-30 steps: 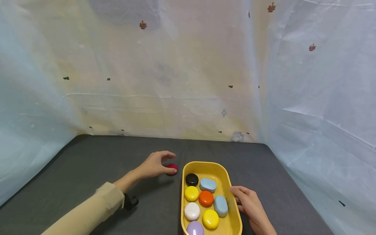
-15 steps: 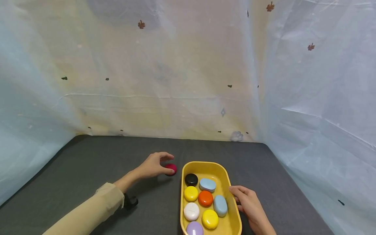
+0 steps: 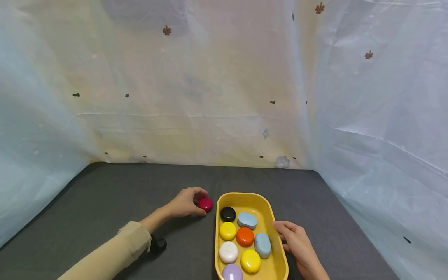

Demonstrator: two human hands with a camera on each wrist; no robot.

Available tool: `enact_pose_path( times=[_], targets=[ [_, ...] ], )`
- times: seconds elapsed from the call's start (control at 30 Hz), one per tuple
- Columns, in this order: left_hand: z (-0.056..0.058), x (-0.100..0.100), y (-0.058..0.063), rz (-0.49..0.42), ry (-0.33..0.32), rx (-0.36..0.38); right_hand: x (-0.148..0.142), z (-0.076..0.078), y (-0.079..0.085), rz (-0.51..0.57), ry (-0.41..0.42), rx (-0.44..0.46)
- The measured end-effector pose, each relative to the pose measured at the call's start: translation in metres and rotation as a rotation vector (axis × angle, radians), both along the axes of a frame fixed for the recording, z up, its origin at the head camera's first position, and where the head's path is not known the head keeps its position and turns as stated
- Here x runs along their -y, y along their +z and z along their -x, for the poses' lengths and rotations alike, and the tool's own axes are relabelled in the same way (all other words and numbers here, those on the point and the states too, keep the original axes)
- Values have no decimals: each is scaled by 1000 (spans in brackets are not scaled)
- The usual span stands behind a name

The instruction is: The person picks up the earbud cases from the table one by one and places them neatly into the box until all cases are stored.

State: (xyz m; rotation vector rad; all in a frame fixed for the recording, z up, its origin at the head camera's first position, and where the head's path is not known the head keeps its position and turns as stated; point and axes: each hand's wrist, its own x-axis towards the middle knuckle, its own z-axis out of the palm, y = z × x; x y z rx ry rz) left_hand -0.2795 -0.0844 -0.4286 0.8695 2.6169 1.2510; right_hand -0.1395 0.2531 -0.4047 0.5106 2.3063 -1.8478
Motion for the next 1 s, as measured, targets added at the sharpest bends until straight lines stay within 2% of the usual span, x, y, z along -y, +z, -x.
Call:
enact_pose_path(
  times=[0.2,0.77,1.0],
  targets=[
    [-2,-2,-2,-15,4,-4,1,0,1,-7,-3,5],
    [-4,-3,-1,14,-7,-31,1,0,2,-6,0,2],
    [-7,0,2,-5,2,-15,1,0,1,-10,-7,10]
  ],
)
